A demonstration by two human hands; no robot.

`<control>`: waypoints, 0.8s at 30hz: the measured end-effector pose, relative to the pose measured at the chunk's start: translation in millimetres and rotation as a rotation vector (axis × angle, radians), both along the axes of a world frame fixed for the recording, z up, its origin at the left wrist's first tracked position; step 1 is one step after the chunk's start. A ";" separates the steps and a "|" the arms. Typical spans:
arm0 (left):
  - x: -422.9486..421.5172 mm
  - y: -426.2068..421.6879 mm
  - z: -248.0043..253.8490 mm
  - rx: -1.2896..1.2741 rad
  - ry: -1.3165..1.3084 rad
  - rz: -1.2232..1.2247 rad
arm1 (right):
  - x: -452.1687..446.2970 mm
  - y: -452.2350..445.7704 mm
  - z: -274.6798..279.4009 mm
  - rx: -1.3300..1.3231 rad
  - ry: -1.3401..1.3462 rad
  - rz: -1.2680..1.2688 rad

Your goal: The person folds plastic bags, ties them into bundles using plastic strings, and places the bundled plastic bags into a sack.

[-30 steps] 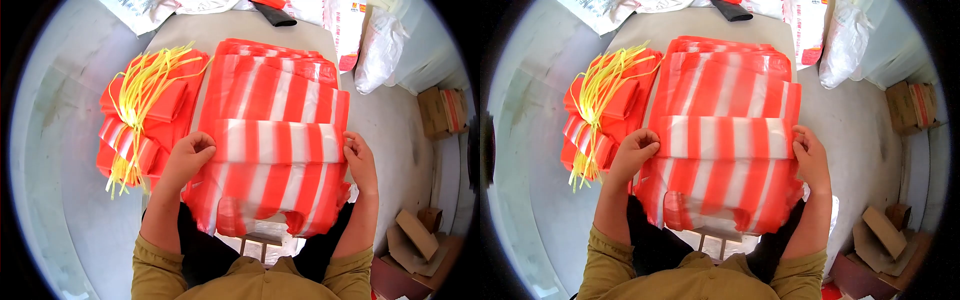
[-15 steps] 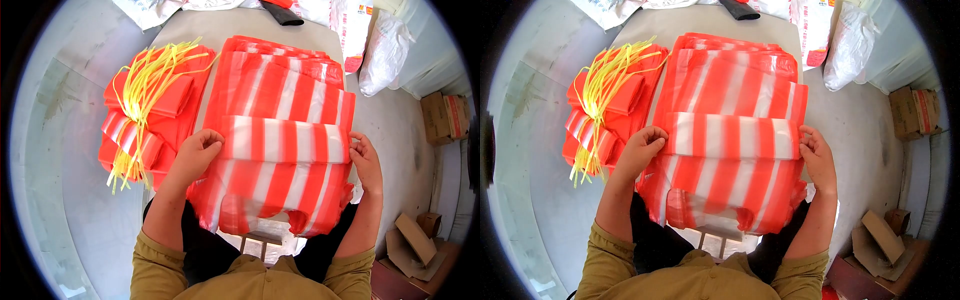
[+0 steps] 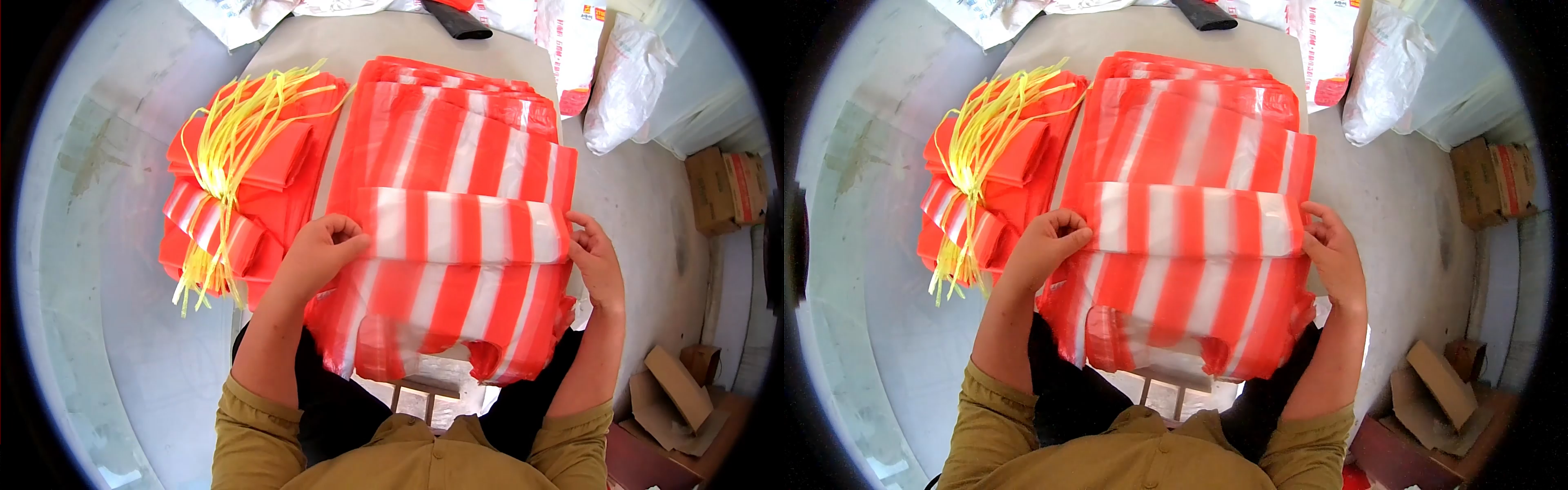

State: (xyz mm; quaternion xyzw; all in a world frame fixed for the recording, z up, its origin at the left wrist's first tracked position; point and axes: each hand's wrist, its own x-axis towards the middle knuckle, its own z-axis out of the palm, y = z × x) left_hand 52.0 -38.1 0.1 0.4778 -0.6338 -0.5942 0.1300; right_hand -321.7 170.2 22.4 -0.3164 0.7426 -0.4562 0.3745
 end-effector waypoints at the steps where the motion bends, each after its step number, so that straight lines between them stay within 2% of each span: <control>1: -1.0 1.1 0.8 -0.031 -0.007 -0.022 | 1.1 -1.1 2.3 0.016 -0.005 0.009; 24: -1.0 2.0 -1.8 -0.064 0.056 0.025 | 0.0 0.9 0.1 0.038 0.008 -0.021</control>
